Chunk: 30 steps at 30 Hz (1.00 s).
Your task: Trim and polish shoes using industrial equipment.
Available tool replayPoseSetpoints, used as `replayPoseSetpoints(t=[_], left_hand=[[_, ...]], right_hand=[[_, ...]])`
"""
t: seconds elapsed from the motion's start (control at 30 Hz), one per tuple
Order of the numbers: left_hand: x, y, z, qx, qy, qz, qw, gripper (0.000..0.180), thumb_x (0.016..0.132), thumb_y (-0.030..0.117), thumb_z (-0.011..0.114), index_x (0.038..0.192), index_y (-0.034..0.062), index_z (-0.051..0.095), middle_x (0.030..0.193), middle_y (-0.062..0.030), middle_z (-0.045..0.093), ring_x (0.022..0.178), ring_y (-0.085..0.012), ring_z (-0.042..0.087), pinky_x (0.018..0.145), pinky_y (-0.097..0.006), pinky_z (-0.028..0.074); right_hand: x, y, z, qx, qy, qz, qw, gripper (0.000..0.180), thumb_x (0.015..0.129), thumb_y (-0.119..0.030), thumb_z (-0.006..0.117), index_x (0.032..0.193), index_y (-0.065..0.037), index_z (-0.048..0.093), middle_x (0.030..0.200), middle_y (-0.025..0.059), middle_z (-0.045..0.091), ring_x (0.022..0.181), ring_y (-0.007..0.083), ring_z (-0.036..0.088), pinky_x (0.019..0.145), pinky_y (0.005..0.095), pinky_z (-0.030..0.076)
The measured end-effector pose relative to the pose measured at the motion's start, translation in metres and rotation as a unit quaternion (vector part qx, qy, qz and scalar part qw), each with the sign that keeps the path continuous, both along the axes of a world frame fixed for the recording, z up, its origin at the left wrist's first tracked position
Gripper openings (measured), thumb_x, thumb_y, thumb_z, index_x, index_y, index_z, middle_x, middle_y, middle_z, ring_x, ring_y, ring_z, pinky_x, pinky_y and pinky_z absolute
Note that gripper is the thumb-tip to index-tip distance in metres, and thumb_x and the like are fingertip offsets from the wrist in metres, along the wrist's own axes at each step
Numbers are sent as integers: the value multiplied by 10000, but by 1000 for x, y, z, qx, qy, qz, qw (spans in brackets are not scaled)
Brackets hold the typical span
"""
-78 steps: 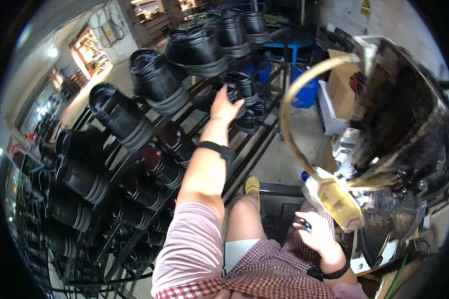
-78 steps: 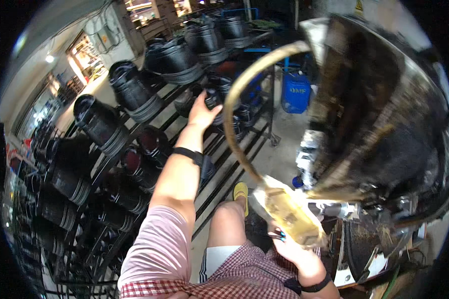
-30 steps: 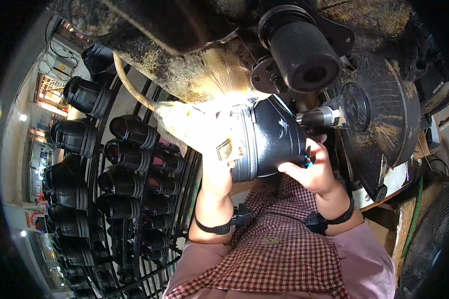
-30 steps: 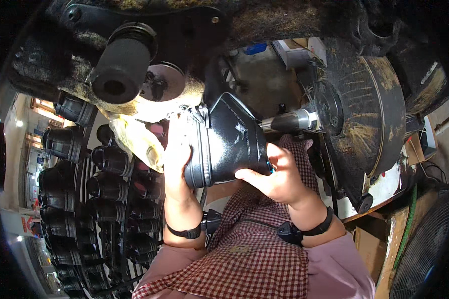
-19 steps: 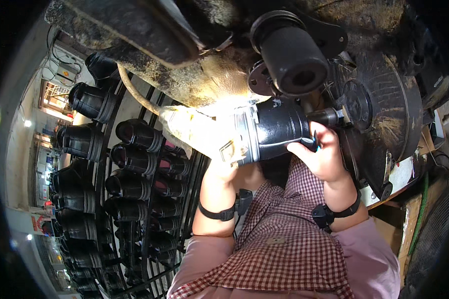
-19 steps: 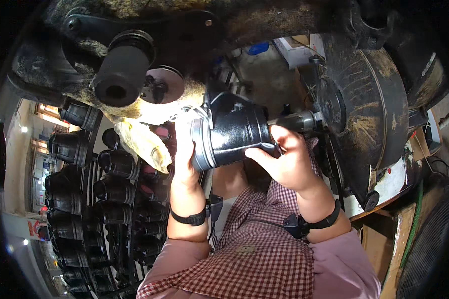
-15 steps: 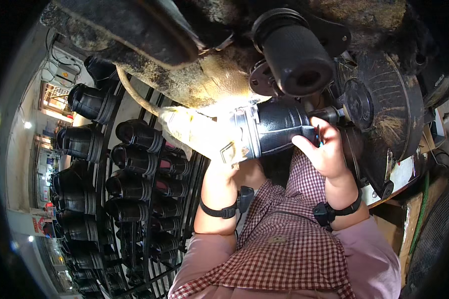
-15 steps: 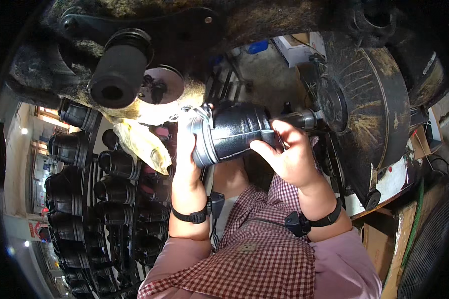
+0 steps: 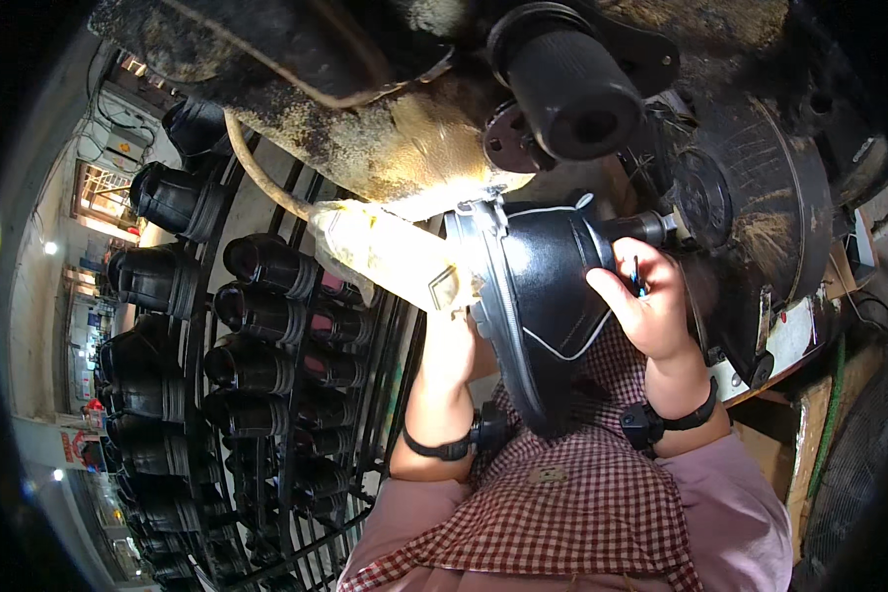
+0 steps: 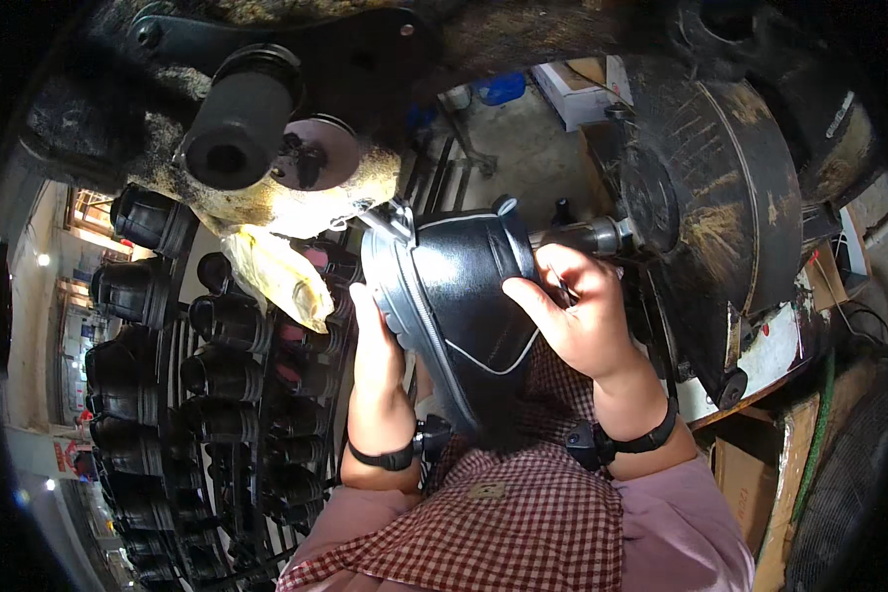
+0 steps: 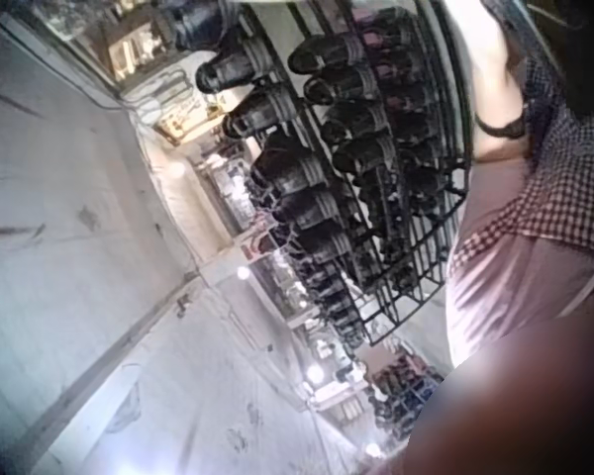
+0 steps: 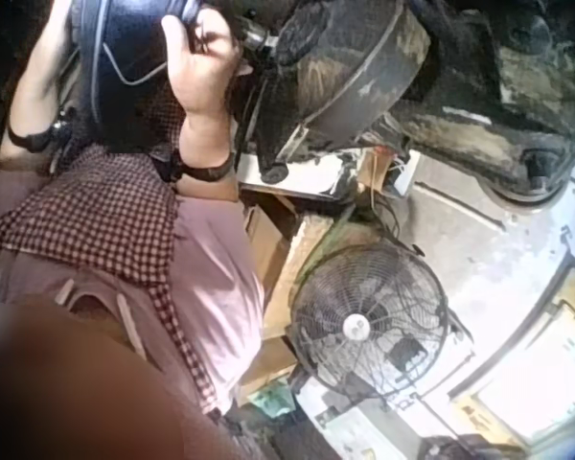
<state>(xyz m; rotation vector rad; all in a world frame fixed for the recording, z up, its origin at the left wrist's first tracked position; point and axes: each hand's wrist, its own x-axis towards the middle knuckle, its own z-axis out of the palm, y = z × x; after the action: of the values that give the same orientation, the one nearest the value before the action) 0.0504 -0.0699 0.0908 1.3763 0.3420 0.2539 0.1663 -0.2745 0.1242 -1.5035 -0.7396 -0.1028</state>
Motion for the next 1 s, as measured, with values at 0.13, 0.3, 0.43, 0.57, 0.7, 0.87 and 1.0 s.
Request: replayPoseSetpoints(t=[0.13, 0.3, 0.43, 0.57, 0.7, 0.87, 1.0], left_hand=[[-21, -54, 26, 169, -153, -19, 973, 1047, 812, 413, 707, 1479, -80, 66, 1478, -235, 274, 1371, -334, 299, 1131, -426, 219], [-47, -68, 52, 288, -163, -8, 944, 954, 772, 225, 638, 1460, -128, 80, 1532, -285, 159, 1436, -381, 160, 1162, -436, 115], [-29, -77, 52, 85, -181, 48, 979, 860, 771, 186, 585, 1446, -140, 164, 1519, -279, 214, 1430, -361, 202, 1163, -417, 125], [-14, -74, 56, 118, -170, 89, 974, 788, 776, 195, 587, 1414, -145, 271, 1442, -256, 376, 1371, -329, 329, 1137, -388, 205], [0, -63, 59, 302, -112, 138, 937, 784, 752, 217, 610, 1413, -98, 330, 1365, -233, 463, 1271, -322, 444, 1090, -385, 297], [12, -35, 40, 220, -168, 124, 953, 384, 785, -27, 624, 1161, -72, 562, 1220, -188, 576, 1102, -256, 560, 965, -374, 422], [6, -40, 50, 95, -74, 24, 992, 621, 778, 116, 666, 1318, -82, 433, 1303, -228, 506, 1188, -349, 508, 1034, -400, 367]], right_hand=[[5, -6, -6, 25, 82, 25, 996, 292, 838, -31, 689, 683, -18, 442, 626, -23, 369, 600, 61, 345, 533, 252, 304], [4, 5, -1, 63, 122, 11, 990, 188, 897, -46, 628, 762, -16, 501, 687, -50, 394, 646, 48, 363, 578, 234, 317], [11, -1, -21, 55, 122, -16, 991, 283, 1021, -171, 435, 1078, 26, 630, 1001, 103, 662, 944, 133, 604, 799, 254, 450], [36, 11, -63, -160, -126, -172, 964, 316, 1004, -184, 400, 1124, -20, 642, 1218, 121, 628, 1231, 271, 513, 1031, 388, 318], [46, 10, -73, -130, -131, -148, 972, 309, 987, -170, 409, 1185, -46, 610, 1279, 91, 597, 1261, 273, 480, 1050, 416, 271], [38, 29, -36, 56, -71, 27, 996, 372, 982, -72, 409, 1333, -3, 509, 1423, 164, 455, 1348, 279, 398, 1125, 354, 278], [34, 33, -26, 7, -95, 0, 995, 396, 952, -52, 432, 1337, -33, 523, 1466, 184, 391, 1340, 317, 396, 1117, 382, 284]])
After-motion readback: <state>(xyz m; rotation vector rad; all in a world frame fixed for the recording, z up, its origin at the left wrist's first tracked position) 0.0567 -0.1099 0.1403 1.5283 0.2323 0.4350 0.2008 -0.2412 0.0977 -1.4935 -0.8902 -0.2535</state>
